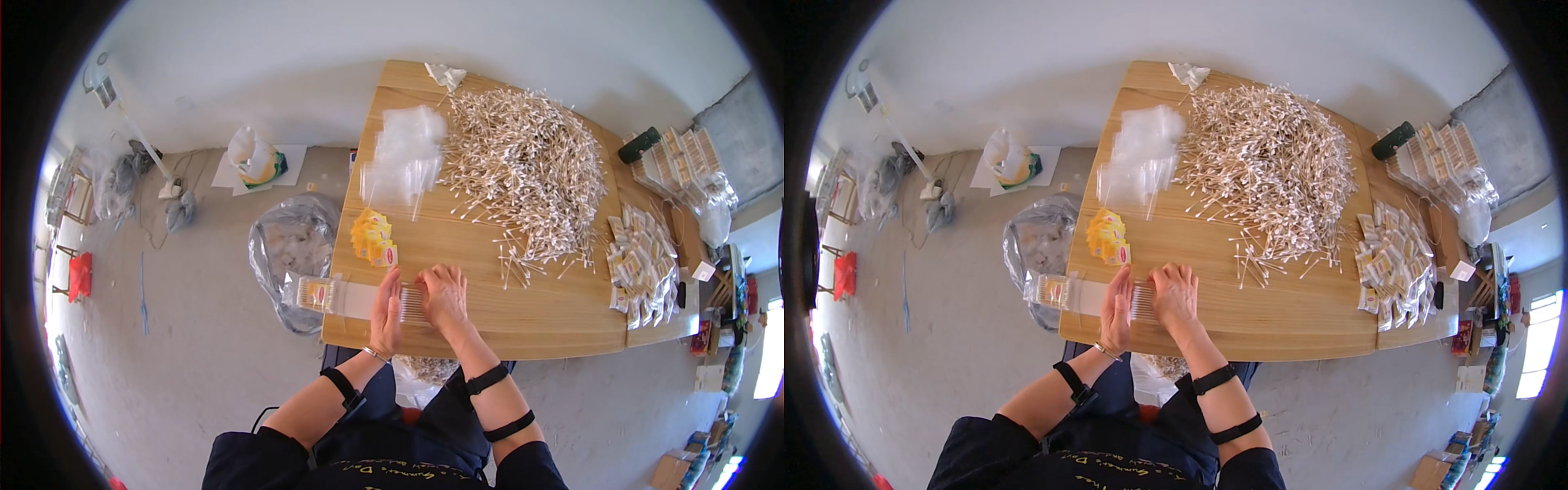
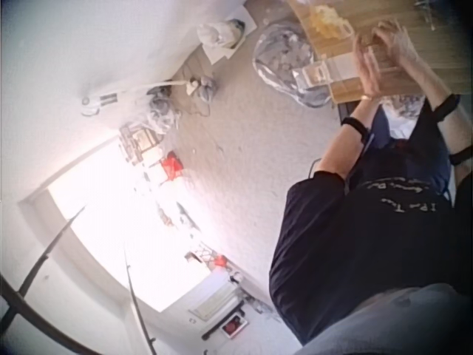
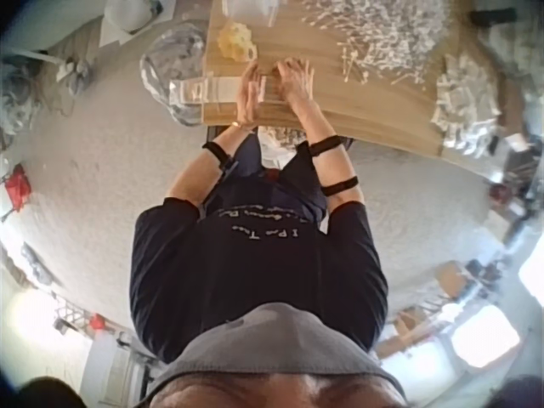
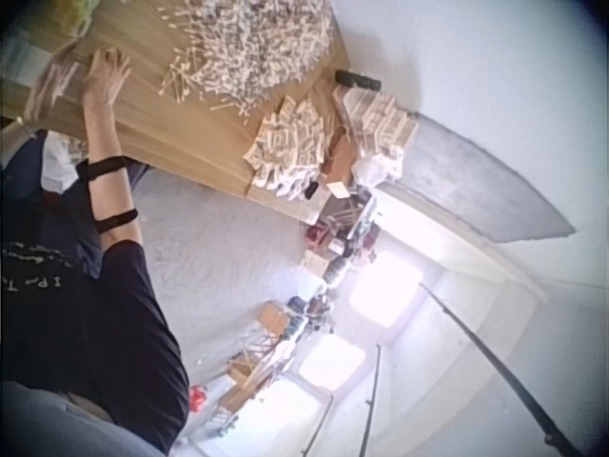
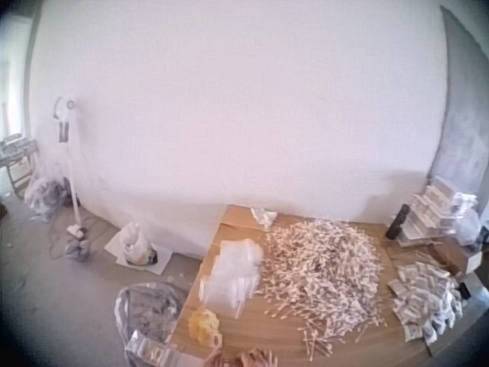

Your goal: Sorting a large pile of cotton swabs into small groups and placing them into clear plastic bags.

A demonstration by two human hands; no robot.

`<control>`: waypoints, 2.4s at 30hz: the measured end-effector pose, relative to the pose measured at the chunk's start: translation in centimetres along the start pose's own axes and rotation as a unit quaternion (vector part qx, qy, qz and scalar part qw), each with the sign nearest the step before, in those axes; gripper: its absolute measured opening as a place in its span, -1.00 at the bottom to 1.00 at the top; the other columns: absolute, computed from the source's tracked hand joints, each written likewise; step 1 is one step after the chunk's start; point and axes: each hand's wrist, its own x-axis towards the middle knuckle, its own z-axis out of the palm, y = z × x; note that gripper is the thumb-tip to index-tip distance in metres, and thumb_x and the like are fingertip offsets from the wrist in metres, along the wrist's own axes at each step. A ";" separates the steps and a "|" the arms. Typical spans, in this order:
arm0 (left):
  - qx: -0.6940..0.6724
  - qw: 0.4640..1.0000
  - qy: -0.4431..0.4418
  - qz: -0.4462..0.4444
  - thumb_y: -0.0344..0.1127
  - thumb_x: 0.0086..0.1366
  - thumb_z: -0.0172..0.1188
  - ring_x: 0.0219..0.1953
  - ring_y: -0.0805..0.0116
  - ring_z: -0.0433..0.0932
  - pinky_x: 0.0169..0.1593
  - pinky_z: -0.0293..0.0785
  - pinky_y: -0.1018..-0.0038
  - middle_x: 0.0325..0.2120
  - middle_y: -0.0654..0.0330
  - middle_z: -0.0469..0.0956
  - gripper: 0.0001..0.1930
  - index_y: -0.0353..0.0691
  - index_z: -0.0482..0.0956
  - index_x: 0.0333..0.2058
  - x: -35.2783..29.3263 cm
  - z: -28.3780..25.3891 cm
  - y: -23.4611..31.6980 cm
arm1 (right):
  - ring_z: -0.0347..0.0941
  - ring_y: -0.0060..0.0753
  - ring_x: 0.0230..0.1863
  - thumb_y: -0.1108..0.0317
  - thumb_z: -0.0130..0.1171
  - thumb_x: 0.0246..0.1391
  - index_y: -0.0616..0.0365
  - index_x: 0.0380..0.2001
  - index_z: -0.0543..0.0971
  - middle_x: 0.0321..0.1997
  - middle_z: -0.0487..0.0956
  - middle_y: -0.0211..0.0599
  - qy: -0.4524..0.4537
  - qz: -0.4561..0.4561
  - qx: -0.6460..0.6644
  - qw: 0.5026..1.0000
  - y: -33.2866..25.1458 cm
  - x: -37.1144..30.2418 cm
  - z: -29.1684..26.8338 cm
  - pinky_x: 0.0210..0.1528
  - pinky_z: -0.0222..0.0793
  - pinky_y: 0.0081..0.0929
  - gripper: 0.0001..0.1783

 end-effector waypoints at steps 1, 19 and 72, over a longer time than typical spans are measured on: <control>-0.002 1.000 -0.004 0.006 0.05 0.42 -0.13 0.40 0.18 -0.13 0.41 -0.23 0.28 0.35 0.01 -0.04 -0.30 -0.38 -0.01 0.30 0.0 0.0 0.0 | 0.29 -0.14 -0.04 0.39 0.17 -0.01 -0.01 -0.39 0.56 -0.23 0.50 -0.38 -0.001 -0.001 -0.001 1.000 -0.3 -0.3 0.1 0.00 0.18 -0.19 -0.93; 0.007 1.000 0.000 0.002 0.08 0.41 -0.13 0.34 0.20 0.07 0.36 -0.07 0.34 0.27 -0.05 0.13 -0.28 -0.45 0.05 0.27 0.4 -0.3 0.1 | 0.17 -0.09 0.30 0.23 -0.17 0.33 0.31 0.13 0.35 0.24 0.32 0.01 0.264 0.086 0.404 0.872 -0.6 -3.6 2.8 0.32 0.04 -0.31 -0.56; 0.663 0.693 -0.268 0.096 0.02 0.15 0.21 -0.13 0.08 0.43 -0.03 0.34 0.25 -0.20 0.06 0.43 -0.29 -0.24 0.25 0.18 -4.1 -0.6 7.3 | -0.23 0.03 0.48 -0.19 0.07 -0.03 0.39 0.32 -0.02 0.44 -0.10 0.13 -0.058 -0.067 -0.180 0.980 -0.1 -6.5 1.6 0.46 -0.28 -0.13 0.07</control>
